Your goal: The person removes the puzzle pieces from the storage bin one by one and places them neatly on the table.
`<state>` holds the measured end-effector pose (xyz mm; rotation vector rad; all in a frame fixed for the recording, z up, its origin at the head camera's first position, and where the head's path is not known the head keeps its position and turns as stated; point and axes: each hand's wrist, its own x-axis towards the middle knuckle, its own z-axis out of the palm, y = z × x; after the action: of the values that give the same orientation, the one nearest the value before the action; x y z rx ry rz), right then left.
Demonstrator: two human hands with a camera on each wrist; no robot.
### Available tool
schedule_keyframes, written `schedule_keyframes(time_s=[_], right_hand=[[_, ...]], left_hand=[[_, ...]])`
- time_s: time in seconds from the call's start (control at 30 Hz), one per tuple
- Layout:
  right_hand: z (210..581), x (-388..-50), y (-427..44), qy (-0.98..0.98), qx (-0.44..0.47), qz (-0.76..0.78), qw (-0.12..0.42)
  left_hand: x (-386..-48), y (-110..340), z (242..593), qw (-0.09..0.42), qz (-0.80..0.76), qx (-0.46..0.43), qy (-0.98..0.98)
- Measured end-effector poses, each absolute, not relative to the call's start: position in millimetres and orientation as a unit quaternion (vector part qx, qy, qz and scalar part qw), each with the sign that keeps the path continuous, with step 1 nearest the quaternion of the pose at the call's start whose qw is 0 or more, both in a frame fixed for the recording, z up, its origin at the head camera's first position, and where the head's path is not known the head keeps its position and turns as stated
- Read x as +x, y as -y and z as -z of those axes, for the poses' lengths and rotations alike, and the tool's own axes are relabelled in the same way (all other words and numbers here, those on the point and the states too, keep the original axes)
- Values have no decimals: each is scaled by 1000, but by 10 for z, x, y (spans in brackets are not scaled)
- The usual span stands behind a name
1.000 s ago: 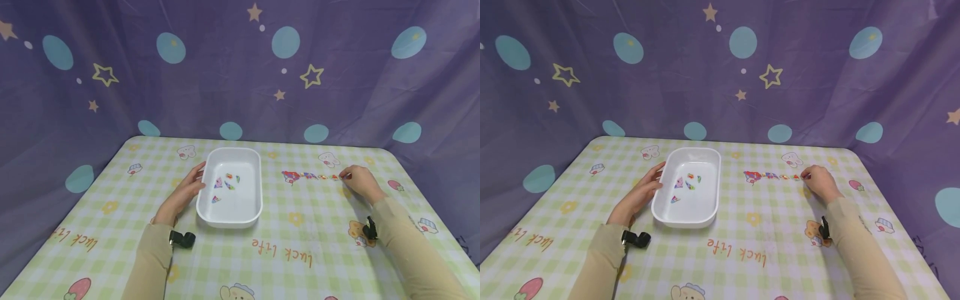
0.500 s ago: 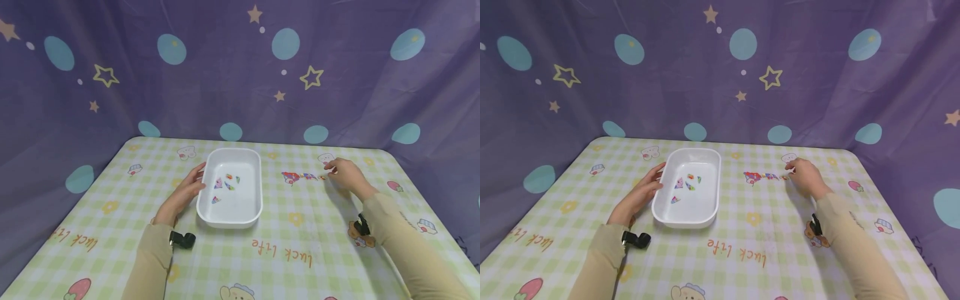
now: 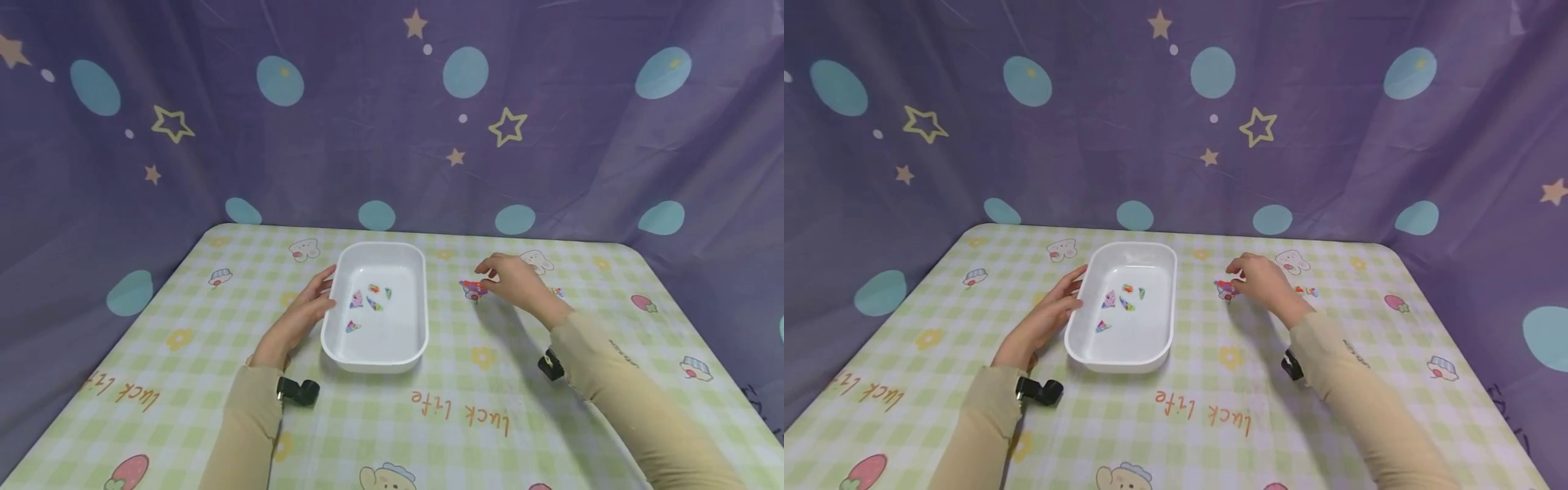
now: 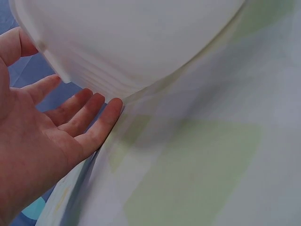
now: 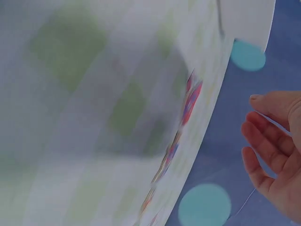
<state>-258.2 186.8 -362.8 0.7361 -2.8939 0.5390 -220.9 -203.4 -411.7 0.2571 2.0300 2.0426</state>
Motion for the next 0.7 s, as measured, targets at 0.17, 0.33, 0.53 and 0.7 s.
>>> schedule_keyframes(time_s=[0.17,0.33,0.53,0.7], right_hand=[[3615,-2537,-1650,939,280,-185,71],[3555,-2465,-1414,924,321,-189,87],[3528,-2397,-1086,917,346,-179,89],[3559,-2342,-821,909,375,-163,85]], left_hand=[[-2210,2025,4121,128,-700,85,-697],[-2209,2024,4128,128,-698,86,-699],[-2215,2034,4123,125,-699,86,-699],[-2223,2040,4126,127,-698,85,-699]])
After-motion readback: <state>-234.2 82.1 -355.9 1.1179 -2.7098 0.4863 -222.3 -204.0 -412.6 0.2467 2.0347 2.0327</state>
